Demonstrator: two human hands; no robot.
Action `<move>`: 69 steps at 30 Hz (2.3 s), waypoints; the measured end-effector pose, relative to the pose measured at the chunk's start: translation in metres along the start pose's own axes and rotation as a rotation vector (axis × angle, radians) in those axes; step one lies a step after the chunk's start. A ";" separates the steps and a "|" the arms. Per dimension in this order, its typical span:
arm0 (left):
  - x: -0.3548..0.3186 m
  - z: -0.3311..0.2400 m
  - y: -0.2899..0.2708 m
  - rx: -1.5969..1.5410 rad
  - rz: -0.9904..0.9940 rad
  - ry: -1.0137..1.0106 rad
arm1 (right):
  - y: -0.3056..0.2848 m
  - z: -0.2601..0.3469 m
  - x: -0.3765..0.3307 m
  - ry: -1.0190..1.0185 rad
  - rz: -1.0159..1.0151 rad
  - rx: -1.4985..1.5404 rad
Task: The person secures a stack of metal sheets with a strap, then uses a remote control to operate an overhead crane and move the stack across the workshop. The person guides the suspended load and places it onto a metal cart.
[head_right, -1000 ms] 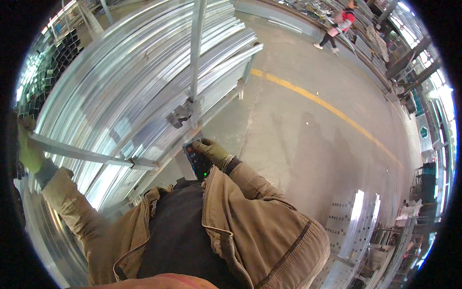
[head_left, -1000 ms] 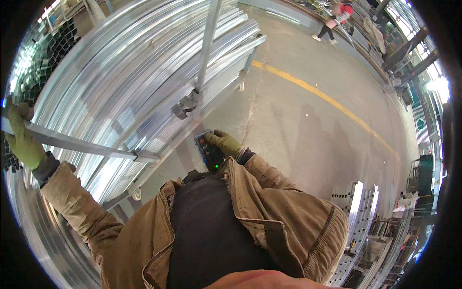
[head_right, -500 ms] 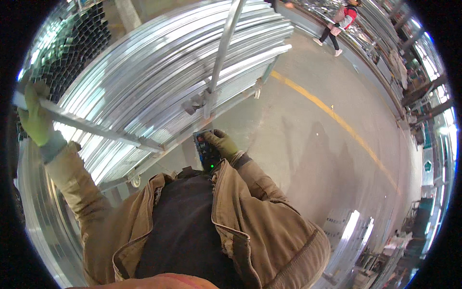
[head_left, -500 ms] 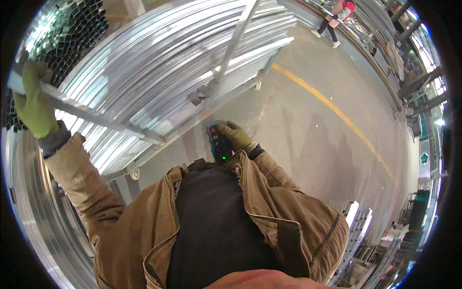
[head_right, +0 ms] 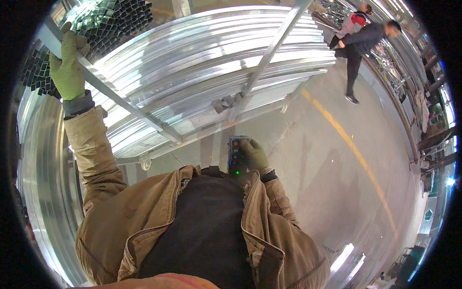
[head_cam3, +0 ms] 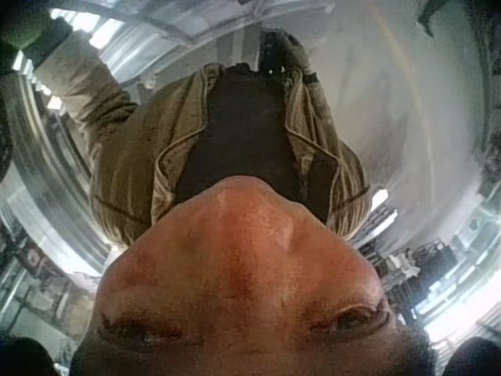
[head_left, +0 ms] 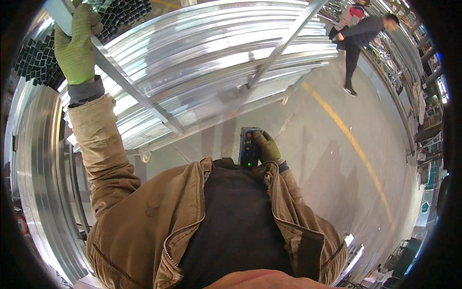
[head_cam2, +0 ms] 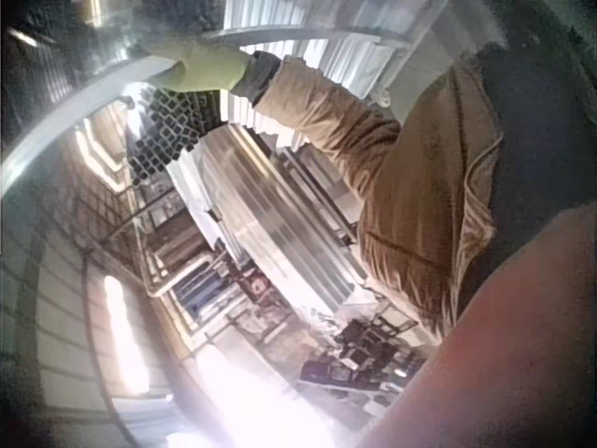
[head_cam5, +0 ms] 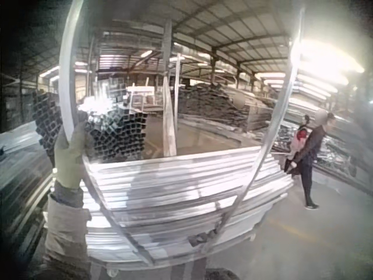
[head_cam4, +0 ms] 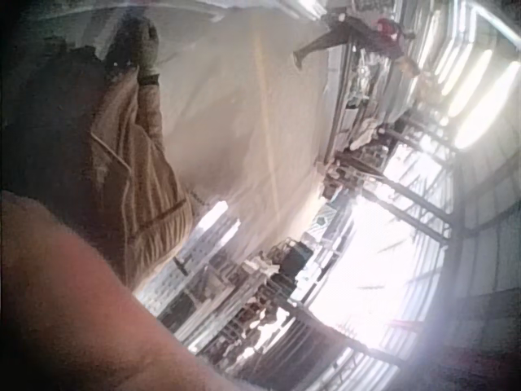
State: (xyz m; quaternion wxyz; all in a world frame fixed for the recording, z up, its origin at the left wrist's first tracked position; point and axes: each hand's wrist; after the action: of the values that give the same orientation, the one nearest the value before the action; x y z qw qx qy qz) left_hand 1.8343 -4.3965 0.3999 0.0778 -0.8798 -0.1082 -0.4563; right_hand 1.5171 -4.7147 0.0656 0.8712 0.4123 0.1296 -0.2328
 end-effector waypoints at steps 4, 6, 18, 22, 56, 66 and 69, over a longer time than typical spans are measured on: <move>0.001 0.009 -0.004 -0.132 0.026 -0.045 | 0.002 -0.003 0.004 0.006 0.013 0.026; 0.001 0.013 -0.007 -0.110 0.030 -0.012 | 0.001 -0.004 0.008 -0.007 0.048 0.013; 0.001 0.010 -0.006 -0.049 0.044 0.050 | -0.004 -0.011 0.017 0.002 0.021 0.022; 0.002 0.007 -0.009 -0.028 0.054 0.054 | 0.002 -0.007 0.013 -0.007 0.037 -0.014; -0.008 -0.036 0.014 -0.170 -0.049 0.065 | 0.004 0.005 0.007 0.014 0.021 -0.013; -0.012 -0.033 0.009 -0.104 -0.051 0.059 | -0.003 0.007 0.012 0.027 0.018 0.015; -0.014 -0.036 0.011 -0.089 -0.069 0.047 | -0.007 0.007 0.015 0.048 0.034 -0.004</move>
State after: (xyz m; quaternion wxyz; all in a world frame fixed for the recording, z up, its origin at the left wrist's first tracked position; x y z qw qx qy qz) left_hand 1.8009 -4.4173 0.4082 0.0251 -0.8671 -0.1161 -0.4838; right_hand 1.5266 -4.7283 0.0588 0.8726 0.4180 0.1437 -0.2078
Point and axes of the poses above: each hand's wrist, its own x-axis towards the middle knuckle, its own y-axis out of the palm, z = x × y, and after that the axes turned 15 degrees about x, right-handed
